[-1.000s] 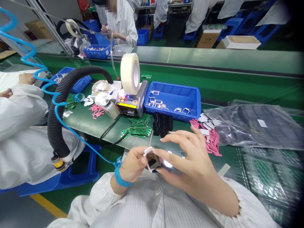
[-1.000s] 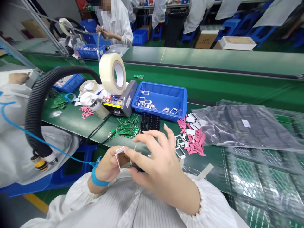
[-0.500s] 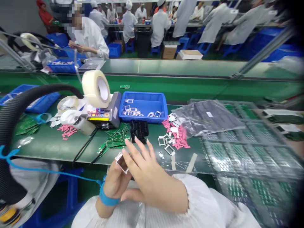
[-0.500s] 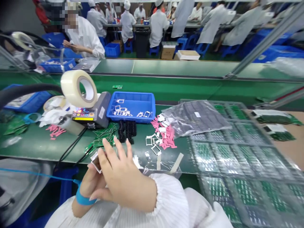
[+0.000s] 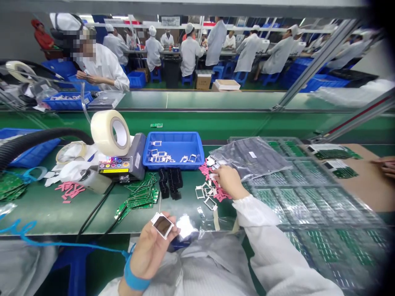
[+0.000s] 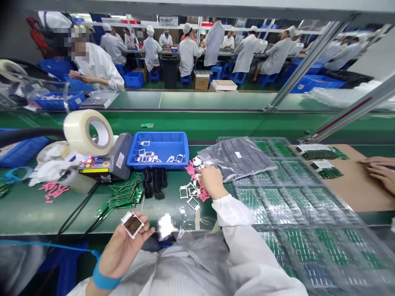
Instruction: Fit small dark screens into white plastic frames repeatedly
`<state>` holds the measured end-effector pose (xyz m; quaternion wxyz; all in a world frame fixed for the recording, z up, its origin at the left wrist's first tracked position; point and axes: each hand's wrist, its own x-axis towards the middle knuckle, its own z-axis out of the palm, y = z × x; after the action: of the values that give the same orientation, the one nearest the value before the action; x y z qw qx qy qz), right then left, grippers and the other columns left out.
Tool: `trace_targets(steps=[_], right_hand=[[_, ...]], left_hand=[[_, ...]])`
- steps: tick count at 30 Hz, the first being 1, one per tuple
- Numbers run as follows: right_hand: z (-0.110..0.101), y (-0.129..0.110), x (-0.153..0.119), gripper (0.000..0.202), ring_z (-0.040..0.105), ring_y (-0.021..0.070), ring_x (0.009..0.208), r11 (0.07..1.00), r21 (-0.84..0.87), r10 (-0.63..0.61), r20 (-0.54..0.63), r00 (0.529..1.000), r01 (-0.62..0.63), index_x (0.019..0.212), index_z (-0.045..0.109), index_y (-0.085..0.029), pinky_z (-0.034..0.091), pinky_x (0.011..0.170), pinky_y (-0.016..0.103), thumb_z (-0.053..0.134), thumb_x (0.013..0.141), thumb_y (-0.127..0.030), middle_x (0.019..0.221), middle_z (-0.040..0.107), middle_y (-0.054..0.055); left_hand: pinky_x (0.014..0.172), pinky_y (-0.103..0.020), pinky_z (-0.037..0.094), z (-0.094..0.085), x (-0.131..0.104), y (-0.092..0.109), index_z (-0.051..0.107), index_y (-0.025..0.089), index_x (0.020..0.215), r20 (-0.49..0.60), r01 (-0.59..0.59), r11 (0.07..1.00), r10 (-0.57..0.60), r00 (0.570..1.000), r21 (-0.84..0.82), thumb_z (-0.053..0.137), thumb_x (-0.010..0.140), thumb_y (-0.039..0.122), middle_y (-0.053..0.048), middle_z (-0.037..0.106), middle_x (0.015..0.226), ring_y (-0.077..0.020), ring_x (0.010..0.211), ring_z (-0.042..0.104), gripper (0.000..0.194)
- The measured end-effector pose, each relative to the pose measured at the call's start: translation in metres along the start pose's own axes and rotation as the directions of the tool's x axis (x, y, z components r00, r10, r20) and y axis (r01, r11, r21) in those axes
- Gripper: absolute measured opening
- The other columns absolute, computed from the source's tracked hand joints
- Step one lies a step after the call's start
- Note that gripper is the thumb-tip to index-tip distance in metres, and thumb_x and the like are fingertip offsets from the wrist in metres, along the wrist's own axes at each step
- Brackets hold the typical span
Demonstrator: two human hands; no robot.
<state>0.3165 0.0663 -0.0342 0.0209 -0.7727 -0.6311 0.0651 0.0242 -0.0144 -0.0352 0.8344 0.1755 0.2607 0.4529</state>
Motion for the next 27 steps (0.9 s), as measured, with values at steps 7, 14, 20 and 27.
trace_targets(steps=[7,14,20,27], right_hand=[[-0.021,-0.007,-0.016,0.016,0.060,0.0210,0.082,0.969,0.247,0.016,-0.130,0.991,0.017,0.081,0.063,-0.014,0.045,0.076,0.037,0.051,0.085,-0.024,0.084,0.065,0.009],[-0.046,-0.094,-0.077,0.026,0.058,0.0118,0.053,0.286,0.954,-0.204,-0.035,0.978,0.094,0.091,0.057,-0.019,0.049,0.050,0.024,0.063,0.077,-0.041,0.064,0.061,-0.001],[-0.038,-0.140,-0.097,0.024,0.053,0.0090,0.046,0.069,0.998,-0.298,0.018,0.954,0.003,0.097,0.056,-0.020,0.045,0.044,0.021,0.061,0.080,-0.036,0.057,0.052,-0.006],[-0.047,-0.146,-0.091,0.020,0.061,0.0166,0.077,0.471,0.613,-0.384,-0.504,0.773,0.634,0.100,0.067,-0.022,0.052,0.065,0.032,0.057,0.083,-0.021,0.084,0.063,0.005]], left_hand=[[0.089,-0.038,0.047,0.006,0.003,0.006,0.070,0.024,0.096,-0.004,-0.039,0.999,0.039,0.999,-0.007,0.070,0.070,0.041,-0.004,0.074,0.095,-0.0201,0.095,0.063,0.032],[0.098,-0.046,0.039,0.031,0.007,0.013,0.071,0.024,0.096,0.140,-0.107,0.993,0.100,0.985,0.050,0.072,0.064,0.049,-0.007,0.061,0.125,-0.0292,0.119,0.049,0.040],[0.090,-0.043,0.043,0.030,-0.004,0.021,0.073,0.022,0.089,0.165,-0.182,0.973,0.158,0.974,0.141,0.071,0.064,0.051,-0.009,0.067,0.105,-0.0275,0.100,0.059,0.039],[0.094,-0.045,0.042,0.025,-0.013,0.029,0.074,0.020,0.086,0.139,-0.220,0.958,0.196,0.971,0.183,0.072,0.062,0.051,-0.011,0.063,0.111,-0.0287,0.102,0.059,0.039]])
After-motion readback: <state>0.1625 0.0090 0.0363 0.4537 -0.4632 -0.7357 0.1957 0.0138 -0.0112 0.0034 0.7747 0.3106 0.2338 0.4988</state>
